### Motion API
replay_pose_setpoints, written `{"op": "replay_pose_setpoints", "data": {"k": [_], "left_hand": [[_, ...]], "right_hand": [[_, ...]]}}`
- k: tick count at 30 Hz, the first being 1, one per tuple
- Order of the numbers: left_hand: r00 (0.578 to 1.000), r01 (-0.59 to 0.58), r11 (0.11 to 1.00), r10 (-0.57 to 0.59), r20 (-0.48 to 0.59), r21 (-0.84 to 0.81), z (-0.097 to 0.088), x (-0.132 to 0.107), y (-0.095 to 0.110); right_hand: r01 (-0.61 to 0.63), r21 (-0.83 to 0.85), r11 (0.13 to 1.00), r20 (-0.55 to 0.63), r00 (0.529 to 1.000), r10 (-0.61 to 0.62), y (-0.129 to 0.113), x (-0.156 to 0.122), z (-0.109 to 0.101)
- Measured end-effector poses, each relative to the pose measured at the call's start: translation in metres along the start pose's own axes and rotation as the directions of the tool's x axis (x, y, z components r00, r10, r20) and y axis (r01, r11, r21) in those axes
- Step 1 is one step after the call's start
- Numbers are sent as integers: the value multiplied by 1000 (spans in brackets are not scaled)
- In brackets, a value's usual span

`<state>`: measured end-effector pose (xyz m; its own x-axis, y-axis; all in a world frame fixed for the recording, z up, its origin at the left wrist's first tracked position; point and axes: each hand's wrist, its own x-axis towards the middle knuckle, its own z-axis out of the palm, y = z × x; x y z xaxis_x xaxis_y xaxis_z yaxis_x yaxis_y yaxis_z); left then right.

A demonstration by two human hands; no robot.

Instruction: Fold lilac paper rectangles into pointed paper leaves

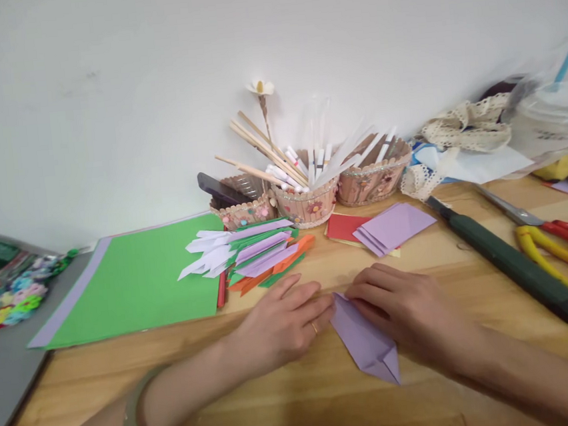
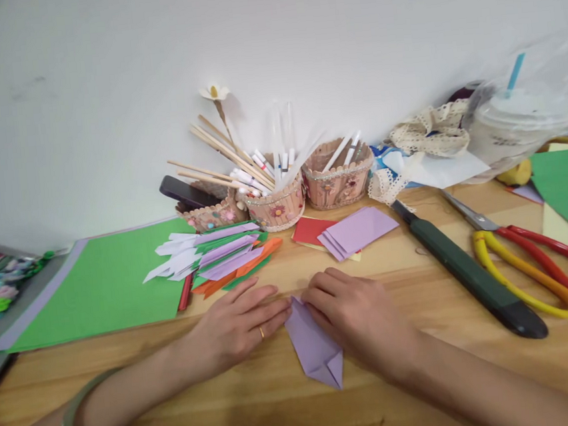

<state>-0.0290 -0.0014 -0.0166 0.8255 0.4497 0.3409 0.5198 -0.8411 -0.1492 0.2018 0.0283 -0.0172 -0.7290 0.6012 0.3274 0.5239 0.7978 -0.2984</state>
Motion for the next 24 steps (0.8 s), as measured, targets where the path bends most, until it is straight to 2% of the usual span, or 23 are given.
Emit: {"op": "replay_pose_setpoints", "data": {"k": [4,8,18,24], "left_hand": [[1000,10,1000,-10,1,-2,-1,1,1],[1000,14,1000,-14,-11,7,-2,3,1],[999,34,999,-34,-23,7,3,3,3],[1000,23,1000,-23,10,-7,2,3,4]], "right_hand": [[127,-96,987,0,992,-128,0,-3,-1],[198,-158,967,17,980,-198,-1,-4,-1],[251,-192,949,33,968,-250,-3,-1,-5],[278,-217,936,73,960,-268,-5,1,-8]]}}
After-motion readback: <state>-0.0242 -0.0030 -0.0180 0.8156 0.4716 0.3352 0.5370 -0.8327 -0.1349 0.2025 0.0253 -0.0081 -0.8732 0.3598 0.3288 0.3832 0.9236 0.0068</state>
